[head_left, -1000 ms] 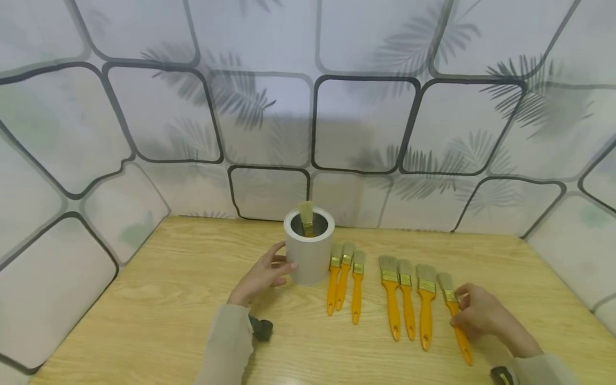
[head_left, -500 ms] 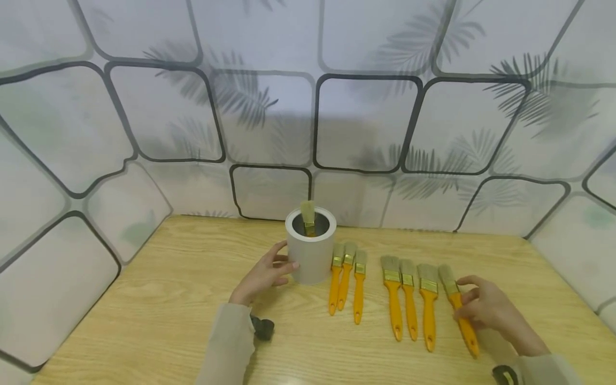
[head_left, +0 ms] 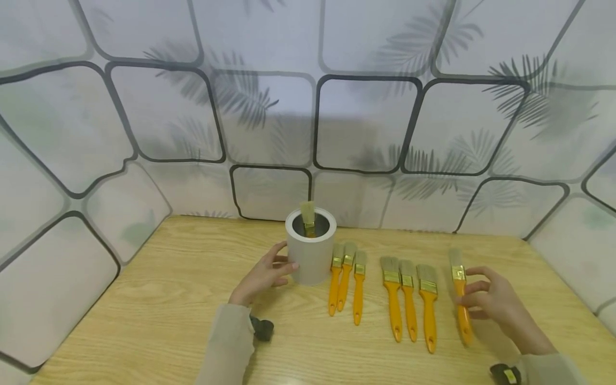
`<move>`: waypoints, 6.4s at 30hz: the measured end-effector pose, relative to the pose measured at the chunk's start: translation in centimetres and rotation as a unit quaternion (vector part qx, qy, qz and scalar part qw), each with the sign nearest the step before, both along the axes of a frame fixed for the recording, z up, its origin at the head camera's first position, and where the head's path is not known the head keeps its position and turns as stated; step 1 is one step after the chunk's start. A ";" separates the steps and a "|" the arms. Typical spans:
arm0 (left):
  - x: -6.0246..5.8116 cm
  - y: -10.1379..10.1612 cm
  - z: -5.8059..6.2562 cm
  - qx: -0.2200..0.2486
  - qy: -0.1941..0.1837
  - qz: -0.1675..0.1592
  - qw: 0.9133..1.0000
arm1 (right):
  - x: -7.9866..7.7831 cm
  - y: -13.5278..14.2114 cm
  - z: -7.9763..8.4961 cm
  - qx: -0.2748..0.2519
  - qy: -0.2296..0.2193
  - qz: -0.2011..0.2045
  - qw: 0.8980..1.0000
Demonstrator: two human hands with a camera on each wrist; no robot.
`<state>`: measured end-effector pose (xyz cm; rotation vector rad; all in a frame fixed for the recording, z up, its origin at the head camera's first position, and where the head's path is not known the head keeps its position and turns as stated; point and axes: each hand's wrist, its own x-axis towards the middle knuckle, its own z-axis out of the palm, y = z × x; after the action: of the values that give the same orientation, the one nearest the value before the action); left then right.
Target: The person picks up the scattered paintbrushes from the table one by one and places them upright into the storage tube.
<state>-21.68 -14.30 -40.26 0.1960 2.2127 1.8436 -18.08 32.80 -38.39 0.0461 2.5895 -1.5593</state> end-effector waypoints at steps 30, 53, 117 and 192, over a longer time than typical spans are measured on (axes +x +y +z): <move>0.1 0.1 -0.2 0.001 0.003 0.004 1.000 | -1.2 -2.5 0.2 -0.163 -0.041 -0.026 0.985; 0.0 0.3 -0.4 0.005 -0.008 0.022 1.000 | -2.6 -7.2 1.5 -0.215 0.022 -0.014 0.976; 0.2 0.0 -0.3 0.000 -0.002 0.010 1.000 | -7.8 -23.3 7.5 -0.341 0.203 -0.020 0.918; -0.2 0.3 0.0 -0.011 0.002 0.005 1.000 | -1.1 -4.2 0.7 0.020 -0.021 0.009 1.000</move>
<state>-21.88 -14.05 -40.28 0.1841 2.2405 1.8240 -19.21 28.63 -37.73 0.0587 2.5826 -1.4848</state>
